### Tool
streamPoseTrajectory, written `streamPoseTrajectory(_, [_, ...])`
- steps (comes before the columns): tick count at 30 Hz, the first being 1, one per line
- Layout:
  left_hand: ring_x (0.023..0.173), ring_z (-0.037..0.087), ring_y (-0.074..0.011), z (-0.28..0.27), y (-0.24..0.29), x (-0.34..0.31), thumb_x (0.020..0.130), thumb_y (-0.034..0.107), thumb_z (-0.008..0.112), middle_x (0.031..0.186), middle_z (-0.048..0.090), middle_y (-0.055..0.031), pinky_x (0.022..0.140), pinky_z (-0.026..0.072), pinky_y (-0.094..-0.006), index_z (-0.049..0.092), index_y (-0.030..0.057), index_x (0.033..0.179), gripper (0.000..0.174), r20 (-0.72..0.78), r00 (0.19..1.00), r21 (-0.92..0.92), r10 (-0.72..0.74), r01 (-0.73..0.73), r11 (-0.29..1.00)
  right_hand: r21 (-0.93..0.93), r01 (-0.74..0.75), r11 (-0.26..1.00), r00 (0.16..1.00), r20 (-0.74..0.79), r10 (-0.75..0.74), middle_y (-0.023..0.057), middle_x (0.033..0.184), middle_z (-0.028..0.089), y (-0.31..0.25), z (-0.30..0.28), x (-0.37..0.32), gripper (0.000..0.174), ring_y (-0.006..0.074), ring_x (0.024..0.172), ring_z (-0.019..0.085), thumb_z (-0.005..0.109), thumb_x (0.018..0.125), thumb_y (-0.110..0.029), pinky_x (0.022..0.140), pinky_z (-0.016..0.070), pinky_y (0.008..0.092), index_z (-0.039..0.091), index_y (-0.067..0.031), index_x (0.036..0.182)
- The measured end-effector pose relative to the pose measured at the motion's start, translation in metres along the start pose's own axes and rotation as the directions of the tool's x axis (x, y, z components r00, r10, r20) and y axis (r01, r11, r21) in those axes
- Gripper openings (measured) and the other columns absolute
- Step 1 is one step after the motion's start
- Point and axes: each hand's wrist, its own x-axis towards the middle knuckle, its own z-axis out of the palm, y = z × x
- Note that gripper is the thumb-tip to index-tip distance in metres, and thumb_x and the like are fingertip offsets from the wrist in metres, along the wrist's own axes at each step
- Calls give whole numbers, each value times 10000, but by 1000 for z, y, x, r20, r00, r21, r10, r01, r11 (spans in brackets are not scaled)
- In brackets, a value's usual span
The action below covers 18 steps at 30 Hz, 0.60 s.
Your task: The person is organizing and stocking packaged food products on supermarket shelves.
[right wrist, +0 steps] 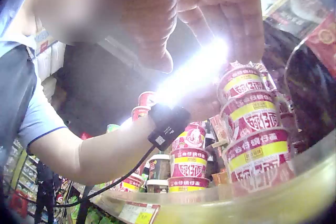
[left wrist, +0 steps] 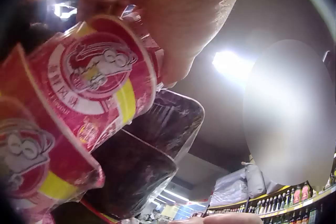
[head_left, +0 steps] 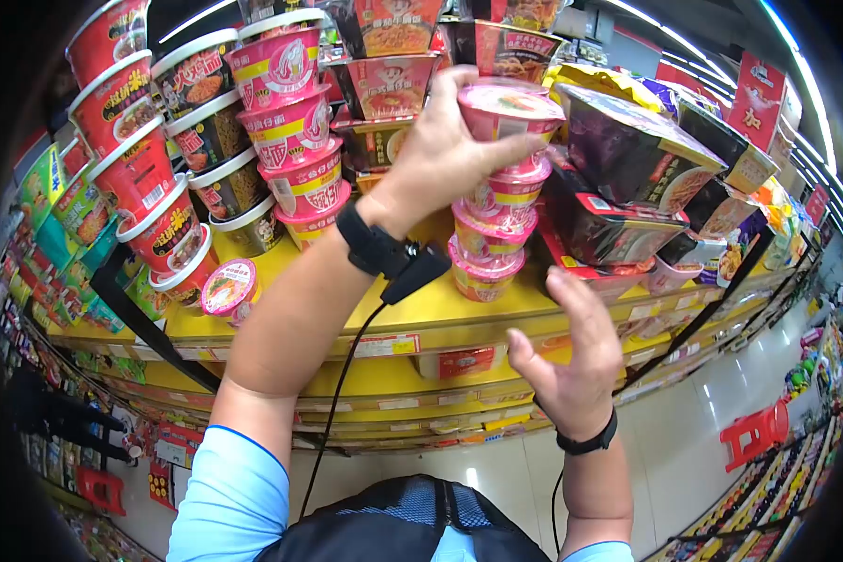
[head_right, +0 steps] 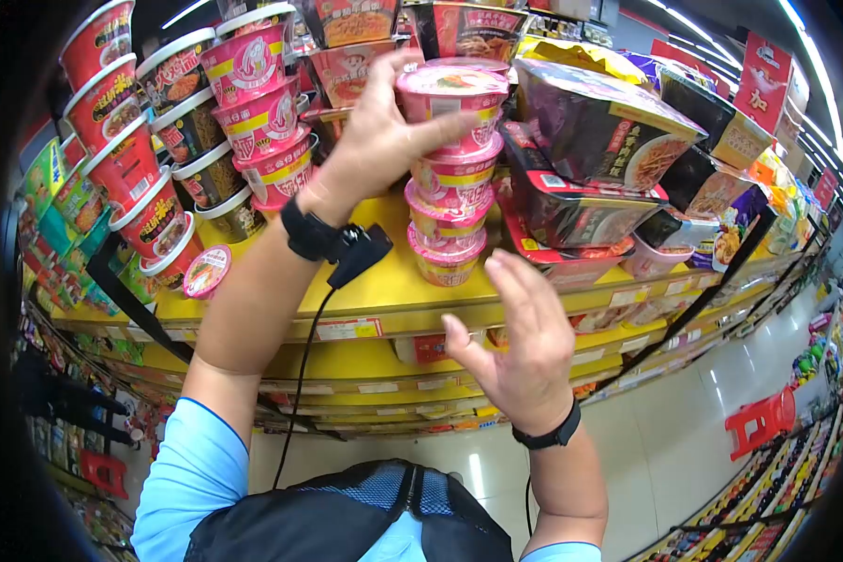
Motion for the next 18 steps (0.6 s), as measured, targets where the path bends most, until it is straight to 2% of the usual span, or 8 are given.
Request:
streamPoseTrajectory(1, [1247,605,-211,4,2,-5,823,230,927,1343,610,-168,1064,516,-367,304,-28,1476,939,1,999,45,-41,41,998,14,-7,1000,1000,25,6,241,1275,660,4,-1,-6,652,414,1128,673,869,780,-161,975,564,460,595,11,1345])
streamPoseTrajectory(5, [1256,596,-217,13,-11,-9,833,206,916,1379,582,-162,1079,499,-381,248,17,1505,966,-12,1000,35,-23,23,999,79,-10,997,999,32,8,250,1273,664,21,-4,-7,659,419,1135,674,865,784,-167,985,559,467,588,20,1352])
streamPoseTrajectory(6, [1259,593,-218,14,-13,-12,836,202,913,1389,575,-162,1083,495,-384,236,29,1512,972,-17,1000,44,-15,15,999,104,-13,994,999,39,9,282,1347,620,26,-2,-4,720,440,1209,641,855,799,-173,1029,534,477,537,28,1413])
streamPoseTrajectory(10, [1291,566,-221,12,-15,-18,843,192,906,1431,535,-162,1101,478,-394,211,75,1526,981,-8,1000,6,0,0,1000,164,-38,986,999,37,32,335,1477,498,38,24,27,880,467,1338,551,838,817,-174,1126,458,481,383,56,1535])
streamPoseTrajectory(13, [1286,565,-218,10,-2,-23,832,199,915,1427,539,-158,1102,473,-395,204,75,1529,1003,-20,1000,119,11,-8,993,301,-176,937,982,118,147,336,1477,498,37,38,40,898,460,1352,544,848,809,-179,1132,452,475,378,67,1534])
streamPoseTrajectory(14, [1299,554,-224,10,-4,-21,816,234,929,1430,541,-163,1106,467,-389,200,63,1529,1034,-12,999,44,39,-39,998,289,-141,947,988,94,118,333,1488,494,36,41,41,906,453,1376,528,852,806,-182,1144,441,474,376,68,1535])
streamPoseTrajectory(17, [1313,541,-234,9,-8,-22,802,272,940,1435,540,-175,1108,463,-384,190,42,1527,1069,-30,1000,83,-3,6,996,254,-135,958,989,94,114,325,1499,492,38,47,38,906,454,1387,519,851,806,-182,1154,433,473,377,65,1538])
streamPoseTrajectory(18, [1333,532,-264,7,-4,-24,793,357,943,1439,531,-209,1107,459,-380,137,17,1568,1169,-30,999,113,-45,48,992,251,-168,953,984,104,146,314,1517,484,36,49,37,886,443,1403,510,847,807,-174,1160,428,467,396,65,1530])
